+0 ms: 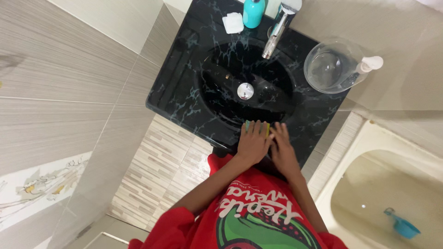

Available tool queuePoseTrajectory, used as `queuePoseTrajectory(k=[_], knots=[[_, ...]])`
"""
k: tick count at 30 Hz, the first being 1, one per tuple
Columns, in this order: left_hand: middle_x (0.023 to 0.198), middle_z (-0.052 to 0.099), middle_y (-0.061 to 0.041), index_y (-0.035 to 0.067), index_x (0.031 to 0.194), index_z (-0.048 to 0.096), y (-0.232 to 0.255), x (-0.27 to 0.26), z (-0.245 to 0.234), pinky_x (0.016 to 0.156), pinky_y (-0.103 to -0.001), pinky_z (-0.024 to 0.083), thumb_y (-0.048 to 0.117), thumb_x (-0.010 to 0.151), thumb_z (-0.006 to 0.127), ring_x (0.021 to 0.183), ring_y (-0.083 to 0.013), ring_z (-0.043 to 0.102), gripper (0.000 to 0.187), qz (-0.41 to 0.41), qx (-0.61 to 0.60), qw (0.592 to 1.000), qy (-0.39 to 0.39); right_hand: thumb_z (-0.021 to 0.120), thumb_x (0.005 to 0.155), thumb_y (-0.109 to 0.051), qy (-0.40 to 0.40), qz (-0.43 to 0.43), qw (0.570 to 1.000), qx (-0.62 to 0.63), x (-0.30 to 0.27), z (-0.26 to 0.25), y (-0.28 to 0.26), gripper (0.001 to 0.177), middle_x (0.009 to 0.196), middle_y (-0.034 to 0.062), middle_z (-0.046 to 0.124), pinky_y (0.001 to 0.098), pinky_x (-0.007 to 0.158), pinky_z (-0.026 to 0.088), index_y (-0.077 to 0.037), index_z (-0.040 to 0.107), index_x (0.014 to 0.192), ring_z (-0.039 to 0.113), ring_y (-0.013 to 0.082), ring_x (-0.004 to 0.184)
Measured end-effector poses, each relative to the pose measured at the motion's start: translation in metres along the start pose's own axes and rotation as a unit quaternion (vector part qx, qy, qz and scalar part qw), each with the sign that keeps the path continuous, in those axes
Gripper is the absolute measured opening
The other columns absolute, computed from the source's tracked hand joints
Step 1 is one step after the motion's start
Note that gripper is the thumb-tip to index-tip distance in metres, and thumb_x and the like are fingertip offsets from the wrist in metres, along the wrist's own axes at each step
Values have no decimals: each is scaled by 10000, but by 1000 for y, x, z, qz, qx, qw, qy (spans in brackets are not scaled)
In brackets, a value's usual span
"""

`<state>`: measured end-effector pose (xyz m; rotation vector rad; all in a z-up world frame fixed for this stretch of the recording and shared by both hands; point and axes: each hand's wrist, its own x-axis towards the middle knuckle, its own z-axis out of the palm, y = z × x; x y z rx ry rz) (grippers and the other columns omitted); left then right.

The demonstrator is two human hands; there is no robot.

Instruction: The person scrubs a black bathroom sink and countertop using a yellow sponge. They wipe the basin, faucet, and surrounding surfaces repeatedly, rinsing the sponge under running water multiple times during the process.

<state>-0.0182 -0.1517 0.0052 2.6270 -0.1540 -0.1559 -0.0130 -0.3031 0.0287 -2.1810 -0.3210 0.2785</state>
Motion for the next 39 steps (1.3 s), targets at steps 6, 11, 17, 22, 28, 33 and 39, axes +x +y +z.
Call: queuePoseTrajectory(k=[6,11,17,22,28,33,39], knots=[[1591,288,-331,-65,1558,273,17,30,36,1237,-587,78,657,1017,252,1511,-480,221,902,-66,14,988,-139,566,975,-13,72,-24,989,-125,-18,-28,30,457,1574,221,448,511,1211,285,7,539,1431,330,420,1511],[1656,39,-368,-94,1603,70,17,145,124,1212,-623,31,593,1049,252,1536,-542,38,901,-117,-239,964,-3,522,986,30,144,-35,980,-130,-15,-17,35,359,1505,186,554,479,1205,370,3,612,1332,448,393,1477],[1675,37,-433,-162,1602,36,-39,262,138,1245,-668,122,337,1126,332,1571,-605,57,750,-271,-103,905,311,540,969,52,156,-48,976,-146,-11,-16,42,319,1467,179,588,495,1194,381,26,650,1267,471,385,1455],[1591,53,-443,-103,1476,-106,-27,230,85,1219,-726,128,327,1087,438,1501,-649,88,794,-174,275,921,215,538,961,65,146,-34,981,-123,-10,-15,47,316,1473,183,587,476,1176,398,20,660,1250,469,396,1458],[1681,97,-312,-50,1609,94,13,86,44,1261,-577,150,560,1038,312,1567,-477,134,864,-4,-150,983,-107,526,892,94,134,-56,982,-124,-8,-16,52,375,1441,206,598,528,1193,371,11,678,1224,482,408,1438],[1674,66,-365,-111,1596,65,-5,134,82,1253,-608,133,461,1103,257,1563,-534,94,779,-24,-219,975,-37,517,907,89,131,-71,979,-136,-6,-16,50,353,1451,204,594,536,1201,365,-4,680,1206,474,415,1449],[1688,13,-401,-152,1601,39,-31,258,81,1279,-626,111,305,1120,331,1584,-570,16,725,-239,-187,885,354,515,910,95,128,-52,980,-141,-7,-17,43,346,1460,197,593,541,1204,354,1,671,1204,471,412,1452]])
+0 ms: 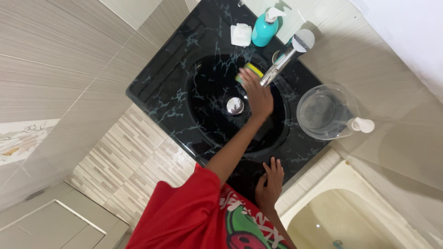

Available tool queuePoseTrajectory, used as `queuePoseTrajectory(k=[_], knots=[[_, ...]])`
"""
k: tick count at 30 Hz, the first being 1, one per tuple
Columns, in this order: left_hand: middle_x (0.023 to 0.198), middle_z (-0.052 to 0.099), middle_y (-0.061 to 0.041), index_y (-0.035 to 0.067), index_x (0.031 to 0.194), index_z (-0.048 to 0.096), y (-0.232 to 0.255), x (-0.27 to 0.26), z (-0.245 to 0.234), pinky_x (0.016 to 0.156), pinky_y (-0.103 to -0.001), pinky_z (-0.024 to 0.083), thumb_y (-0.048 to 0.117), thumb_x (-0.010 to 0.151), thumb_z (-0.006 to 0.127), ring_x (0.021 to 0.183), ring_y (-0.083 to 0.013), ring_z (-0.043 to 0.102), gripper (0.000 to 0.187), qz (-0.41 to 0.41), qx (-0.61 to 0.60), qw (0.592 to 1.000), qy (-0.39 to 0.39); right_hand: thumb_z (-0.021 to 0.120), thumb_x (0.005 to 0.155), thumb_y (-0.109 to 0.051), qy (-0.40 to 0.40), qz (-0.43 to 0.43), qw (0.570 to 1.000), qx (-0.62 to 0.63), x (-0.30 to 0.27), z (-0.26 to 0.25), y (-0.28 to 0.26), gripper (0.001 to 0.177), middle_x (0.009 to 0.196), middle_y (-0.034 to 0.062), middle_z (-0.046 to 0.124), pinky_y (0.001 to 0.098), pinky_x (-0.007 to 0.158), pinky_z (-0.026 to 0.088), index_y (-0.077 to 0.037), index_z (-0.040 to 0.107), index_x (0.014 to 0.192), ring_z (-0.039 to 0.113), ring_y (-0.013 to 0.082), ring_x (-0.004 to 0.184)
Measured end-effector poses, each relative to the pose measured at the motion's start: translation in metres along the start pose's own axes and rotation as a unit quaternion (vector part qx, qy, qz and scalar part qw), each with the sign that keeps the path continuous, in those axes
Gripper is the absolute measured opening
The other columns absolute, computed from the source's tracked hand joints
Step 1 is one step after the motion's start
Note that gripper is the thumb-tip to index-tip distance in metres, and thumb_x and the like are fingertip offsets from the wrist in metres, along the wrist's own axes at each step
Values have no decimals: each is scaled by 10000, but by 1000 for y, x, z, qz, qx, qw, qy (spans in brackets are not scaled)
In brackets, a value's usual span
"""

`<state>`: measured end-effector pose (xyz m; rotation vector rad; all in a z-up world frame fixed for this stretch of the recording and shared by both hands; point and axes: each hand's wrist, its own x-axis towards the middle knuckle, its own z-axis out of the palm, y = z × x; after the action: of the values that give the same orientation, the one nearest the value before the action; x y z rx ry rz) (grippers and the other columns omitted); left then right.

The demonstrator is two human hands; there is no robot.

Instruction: The person scrubs a black bathroom sink and countertop using a yellow sponge. They wipe the basin, faucet, and surrounding surfaces repeatedly, rinsing the sponge under running water multiple times during the process.

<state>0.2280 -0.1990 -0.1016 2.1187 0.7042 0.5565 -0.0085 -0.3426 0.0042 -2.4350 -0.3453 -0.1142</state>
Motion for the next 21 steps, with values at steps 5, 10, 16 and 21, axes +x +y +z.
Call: queuePoseTrajectory(k=[5,10,16,21], knots=[[1703,38,-384,-145,1615,72,28,-2,-12,1299,-590,127,369,1099,369,1605,-547,78,786,-32,-32,998,35,524,927,76,8,7,1000,20,1,0,0,319,1458,177,598,525,1203,369,-5,665,1201,478,392,1456],[1645,170,-374,-117,1583,172,22,-116,-96,1234,-574,206,551,1059,381,1546,-497,202,874,64,74,944,-314,513,909,56,13,-8,1000,19,-4,2,7,351,1457,176,595,514,1198,378,-14,664,1219,480,400,1448],[1680,110,-312,-77,1590,138,-14,-116,-96,1247,-561,149,542,1068,263,1564,-454,124,820,52,49,881,-467,531,933,28,7,-6,1000,20,-8,0,4,332,1489,168,569,505,1182,384,-13,663,1235,451,406,1463],[1682,-14,-378,-127,1602,14,-17,-30,-2,1274,-611,100,427,1111,310,1578,-540,24,797,19,19,997,-76,528,933,42,7,-8,1000,5,-8,0,-1,334,1499,175,567,531,1208,353,7,655,1240,449,393,1469]])
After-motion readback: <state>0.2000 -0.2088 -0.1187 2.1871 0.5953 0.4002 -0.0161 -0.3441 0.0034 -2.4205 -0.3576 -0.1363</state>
